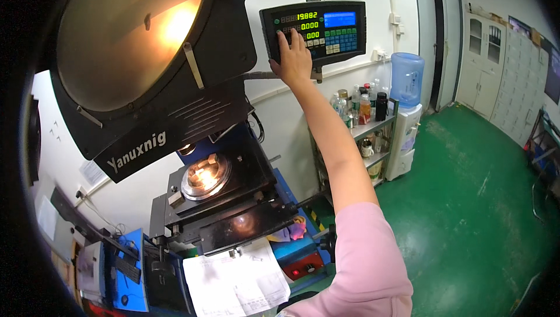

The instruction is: Inspecting a small hardware part using a profile projector and comparing it to dimensions on a technical blueprint.

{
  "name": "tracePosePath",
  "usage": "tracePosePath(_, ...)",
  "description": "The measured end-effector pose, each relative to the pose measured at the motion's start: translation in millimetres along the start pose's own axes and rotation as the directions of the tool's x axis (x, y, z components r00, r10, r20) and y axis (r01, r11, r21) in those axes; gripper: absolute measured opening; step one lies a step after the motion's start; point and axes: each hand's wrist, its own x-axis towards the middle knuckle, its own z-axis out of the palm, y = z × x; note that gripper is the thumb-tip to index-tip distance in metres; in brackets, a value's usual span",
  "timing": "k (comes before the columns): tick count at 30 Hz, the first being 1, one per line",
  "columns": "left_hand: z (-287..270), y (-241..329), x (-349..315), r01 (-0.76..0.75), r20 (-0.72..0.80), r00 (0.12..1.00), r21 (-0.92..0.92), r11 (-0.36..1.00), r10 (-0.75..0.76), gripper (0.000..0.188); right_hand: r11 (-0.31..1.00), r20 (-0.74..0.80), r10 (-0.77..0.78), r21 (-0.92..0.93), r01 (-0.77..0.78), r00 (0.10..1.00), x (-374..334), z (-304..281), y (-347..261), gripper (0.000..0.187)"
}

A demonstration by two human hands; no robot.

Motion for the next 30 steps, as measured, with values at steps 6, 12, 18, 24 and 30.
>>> tracePosePath(6, -2.5, 0.2, -1.3, -0.005, -0.008, 1.000, -0.002, 1.000, 0.005, 0.005, 0.990, 0.030, 0.067, -0.125, -0.063, 0.997, 3.2, -4.9, -6.9, 0.070)
tracePosePath(12, -6.4, 0.9, -2.0, -0.006, -0.017, 1.000, 0.012, 1.000, 0.006, 0.005, 0.993, 0.022, 0.033, -0.115, -0.030, 0.999, -0.8, -18.7, -2.6, 0.066)
tracePosePath(18, -31.2, 1.8, 5.8, -0.009, -0.039, 0.999, 0.001, 1.000, 0.009, 0.005, 0.935, 0.419, 0.174, 0.213, -0.283, 0.891, -76.4, -67.6, 54.6, 0.043)
tracePosePath(24, -42.3, 14.8, 28.0, 0.109, 0.002, 0.994, 0.031, 0.994, -0.109, 0.012, 0.453, 0.897, 0.069, 0.361, -0.815, 0.436, -174.4, -140.5, 102.9, 0.034)
tracePosePath(30, -33.3, 8.1, 28.2, 0.000, 0.197, 0.980, 0.079, 0.997, -0.016, 0.007, 0.437, 0.952, -0.004, 0.276, -0.856, 0.305, -207.9, -164.3, 90.9, 0.047)
